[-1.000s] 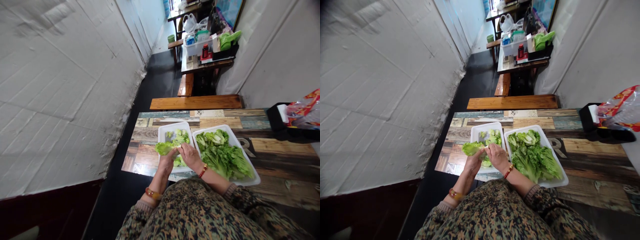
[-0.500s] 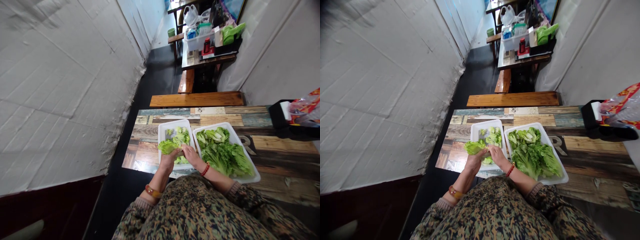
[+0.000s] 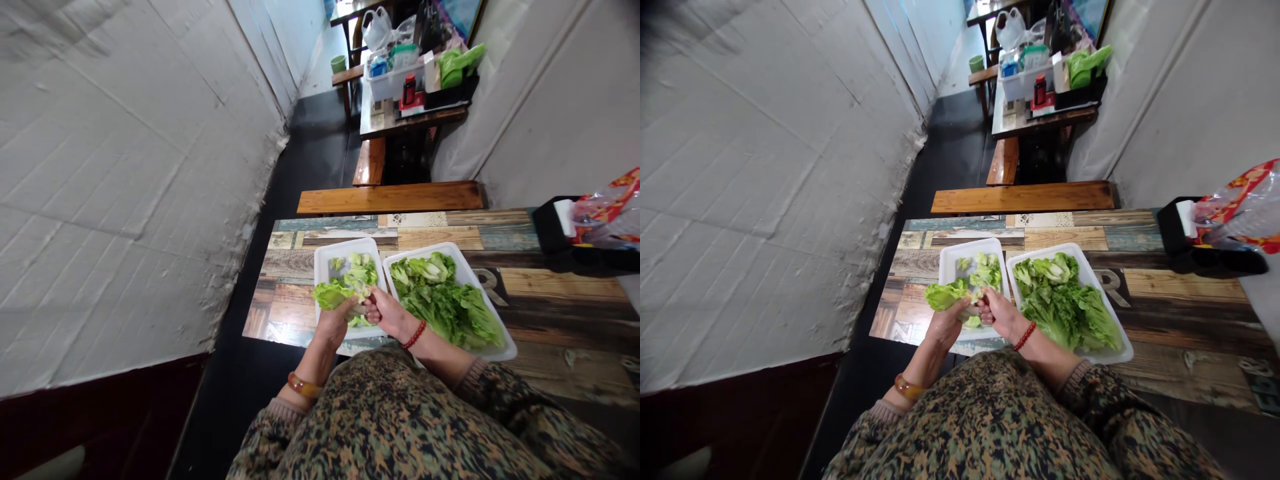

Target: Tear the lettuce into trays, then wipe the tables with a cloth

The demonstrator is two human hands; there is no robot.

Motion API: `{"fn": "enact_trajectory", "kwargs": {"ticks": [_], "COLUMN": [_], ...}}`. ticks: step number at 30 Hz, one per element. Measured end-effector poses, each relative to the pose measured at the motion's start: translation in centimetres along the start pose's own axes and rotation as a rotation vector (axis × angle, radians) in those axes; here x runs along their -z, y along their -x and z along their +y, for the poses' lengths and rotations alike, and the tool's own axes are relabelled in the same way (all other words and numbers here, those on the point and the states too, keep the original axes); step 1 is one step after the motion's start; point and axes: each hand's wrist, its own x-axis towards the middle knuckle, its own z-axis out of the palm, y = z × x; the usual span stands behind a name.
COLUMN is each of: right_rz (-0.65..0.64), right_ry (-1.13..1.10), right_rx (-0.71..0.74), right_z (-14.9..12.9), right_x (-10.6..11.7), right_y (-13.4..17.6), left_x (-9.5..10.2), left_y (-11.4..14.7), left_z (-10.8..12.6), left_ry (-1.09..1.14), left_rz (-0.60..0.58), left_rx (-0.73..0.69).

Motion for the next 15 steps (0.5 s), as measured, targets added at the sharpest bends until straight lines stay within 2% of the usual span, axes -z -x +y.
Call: {"fn": "enact_trajectory", "kwargs": {"ticks": [3,5,9,11,13,15], "right_rz": [-0.031,-0.024,-0.074,-0.124,-0.15,-0.153], "right_ry": [-0.232,-0.321,-0.357,-0.381,-0.373,-0.267], "right_rx": [-0.108,-0.109,-0.069,0.018,0.166,0.307], "right_z": [-0.3,-0.2,-1.2,-3.1,-5.8,-8.7], "right_x": [-0.3,-0.6,-1.0,-1.0,-1.0,-1.0], "right_y": [0.4,0.8,2.0,3.1,4.5,5.6], "left_x": [-0.2,-0.5,-0.2,0.8,2.4,3.9], "left_y": [0.1,0.2,0.3,0.1,-0.1,-0.7], "left_z": [0.5,0.7,0.7,0.3,-0.4,-1.2], "left_ry": [0.018,0.026,0.032,0.02,0.027,0.055], "left_rz": [0.013,0.012,-0.032,0.01,0.11,0.184], "left_rx": [0.025,0.027,0.021,0.036,0.065,0.077]}}
